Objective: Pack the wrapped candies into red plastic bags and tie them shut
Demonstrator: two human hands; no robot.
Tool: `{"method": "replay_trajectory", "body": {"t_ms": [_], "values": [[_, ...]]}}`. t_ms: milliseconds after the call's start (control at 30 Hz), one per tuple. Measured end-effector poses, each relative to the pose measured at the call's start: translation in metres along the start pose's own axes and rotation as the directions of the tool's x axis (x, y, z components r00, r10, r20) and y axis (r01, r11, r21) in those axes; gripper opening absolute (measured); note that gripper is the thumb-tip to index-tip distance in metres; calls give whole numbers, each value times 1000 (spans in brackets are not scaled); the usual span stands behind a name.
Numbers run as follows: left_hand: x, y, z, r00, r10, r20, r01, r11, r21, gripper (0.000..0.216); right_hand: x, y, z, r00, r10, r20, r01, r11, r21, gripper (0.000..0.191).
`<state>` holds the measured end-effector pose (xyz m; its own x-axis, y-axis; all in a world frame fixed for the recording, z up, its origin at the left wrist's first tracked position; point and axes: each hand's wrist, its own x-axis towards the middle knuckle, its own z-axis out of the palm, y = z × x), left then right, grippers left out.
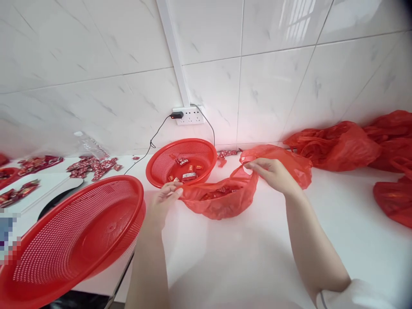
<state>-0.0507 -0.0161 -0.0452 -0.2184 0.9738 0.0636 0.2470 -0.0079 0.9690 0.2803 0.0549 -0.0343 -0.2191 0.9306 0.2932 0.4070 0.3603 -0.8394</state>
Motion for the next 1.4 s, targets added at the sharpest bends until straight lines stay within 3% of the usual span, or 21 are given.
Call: {"method": "replay_trajectory", "body": {"t_ms": [133,200,267,367,433,533,600,667,733,767,800,867,967,1067,1133,1200,1300,1400], "values": [[9,34,4,994,98,56,-75,941,-329,22,-9,-9,-7,938,-200,-283,234,968,91,31],[12,49,13,972,211,98,-150,890,-431,31,-13,-12,-6,903,-287,-320,316,948,41,43],[12,60,26,955,258,147,-169,879,-447,53,-16,-16,-4,897,-347,-275,361,932,3,57],[9,67,47,945,286,161,-201,893,-403,76,-22,-23,0,903,-387,-187,392,920,-13,62],[4,67,59,935,293,201,-205,906,-370,78,-26,-29,3,899,-422,-116,424,906,-10,62],[-4,66,70,899,240,366,-154,956,-249,76,-31,-40,13,865,-501,21,501,865,17,60],[-9,67,75,848,186,497,-146,982,-119,69,-35,-47,21,821,-559,119,557,829,56,55],[-13,68,76,787,149,599,-180,984,-8,40,-38,-54,29,752,-627,204,619,778,107,48],[-15,70,74,742,127,658,-207,977,44,13,-41,-59,34,687,-685,242,672,726,149,40],[-15,71,71,741,119,661,-209,976,58,13,-42,-61,35,676,-698,235,683,714,156,36],[-14,72,66,754,111,647,-207,976,74,14,-42,-61,35,684,-698,210,682,715,152,33],[-12,72,55,802,94,590,-204,971,122,10,-39,-58,34,747,-656,106,647,755,111,27],[-9,71,37,876,91,473,-210,956,205,25,-27,-41,31,829,-545,-126,551,834,17,20],[-10,70,22,899,112,422,-223,949,223,32,-5,-7,39,877,-382,-291,391,920,-28,17],[-12,71,16,900,127,416,-237,945,225,33,11,22,55,945,-211,-249,203,978,-55,22],[-15,74,14,899,129,419,-245,940,236,34,25,53,78,995,5,-95,-25,978,-205,28],[-19,80,13,872,97,480,-265,918,296,33,42,91,120,993,107,-42,-115,949,-295,34],[-22,84,13,828,104,551,-316,898,307,29,54,111,153,990,138,-2,-130,927,-353,46]]}}
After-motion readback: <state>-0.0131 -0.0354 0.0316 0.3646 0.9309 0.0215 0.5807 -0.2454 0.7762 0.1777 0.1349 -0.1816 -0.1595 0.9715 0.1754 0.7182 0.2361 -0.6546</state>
